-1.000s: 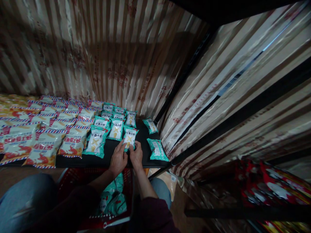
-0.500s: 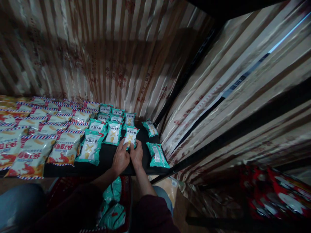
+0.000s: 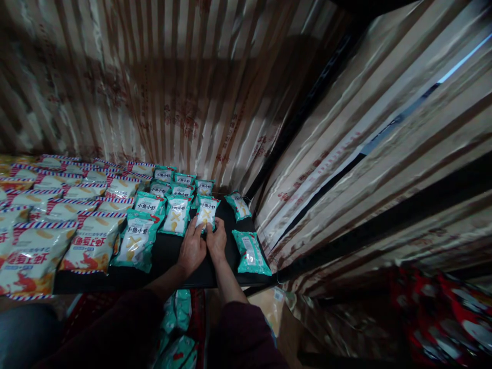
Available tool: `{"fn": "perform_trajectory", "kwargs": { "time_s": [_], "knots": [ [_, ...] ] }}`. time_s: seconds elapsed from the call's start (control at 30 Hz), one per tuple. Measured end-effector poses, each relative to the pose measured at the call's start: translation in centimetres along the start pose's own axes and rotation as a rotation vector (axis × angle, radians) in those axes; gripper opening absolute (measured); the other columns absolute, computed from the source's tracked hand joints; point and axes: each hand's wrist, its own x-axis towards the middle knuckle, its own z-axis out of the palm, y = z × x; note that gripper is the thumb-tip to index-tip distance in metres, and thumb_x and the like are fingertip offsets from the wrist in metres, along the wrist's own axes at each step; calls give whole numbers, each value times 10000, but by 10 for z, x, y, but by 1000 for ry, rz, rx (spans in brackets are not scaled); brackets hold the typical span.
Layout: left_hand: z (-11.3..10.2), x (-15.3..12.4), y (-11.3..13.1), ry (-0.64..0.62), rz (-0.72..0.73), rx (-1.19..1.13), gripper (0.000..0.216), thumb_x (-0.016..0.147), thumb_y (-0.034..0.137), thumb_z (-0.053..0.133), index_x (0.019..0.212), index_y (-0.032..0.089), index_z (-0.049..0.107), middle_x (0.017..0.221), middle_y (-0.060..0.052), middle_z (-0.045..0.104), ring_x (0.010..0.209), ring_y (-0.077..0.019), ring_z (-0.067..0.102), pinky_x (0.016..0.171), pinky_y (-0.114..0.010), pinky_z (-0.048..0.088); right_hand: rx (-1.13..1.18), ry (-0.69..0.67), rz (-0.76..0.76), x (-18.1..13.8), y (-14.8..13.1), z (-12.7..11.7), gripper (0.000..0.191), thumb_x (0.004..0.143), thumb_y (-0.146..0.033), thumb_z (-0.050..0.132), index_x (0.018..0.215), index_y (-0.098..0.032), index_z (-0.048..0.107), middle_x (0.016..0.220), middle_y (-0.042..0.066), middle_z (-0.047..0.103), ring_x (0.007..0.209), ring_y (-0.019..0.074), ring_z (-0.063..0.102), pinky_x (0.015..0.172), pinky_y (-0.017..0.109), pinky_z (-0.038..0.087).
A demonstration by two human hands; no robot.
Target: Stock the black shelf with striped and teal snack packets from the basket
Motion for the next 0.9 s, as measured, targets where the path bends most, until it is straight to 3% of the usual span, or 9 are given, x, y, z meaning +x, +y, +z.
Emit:
{"fn": "perform_trajectory", "kwargs": {
  "time_s": [0.6, 0.77, 0.9],
  "knots": [
    [14, 19, -8, 57, 11, 0, 530, 735, 5, 409, 1243, 108, 520, 1481, -163, 352, 1387, -304, 306, 1123, -514, 322, 7, -64, 2, 26, -1, 9, 315, 833, -298, 512, 1105, -146, 556, 1077, 129, 671, 1015, 245, 623, 891, 366, 473],
    [14, 15, -8, 49, 90, 25, 566, 753, 0, 386, 1306, 83, 469, 1522, -164, 276, 1436, -293, 170, 1154, -506, 263, 21, -27, -36, 26, 1, 9, 481, 815, -264, 536, 1276, -133, 496, 1184, 130, 641, 1096, 240, 586, 962, 373, 441],
    [16, 14, -10, 42, 99, 44, 576, 767, 9, 380, 1337, 70, 438, 1521, -176, 279, 1438, -292, 161, 1155, -504, 259, -7, -66, -126, 28, -2, 9, 551, 826, -221, 508, 1370, -153, 442, 1311, 118, 573, 1157, 236, 547, 1008, 377, 411]
  ]
}}
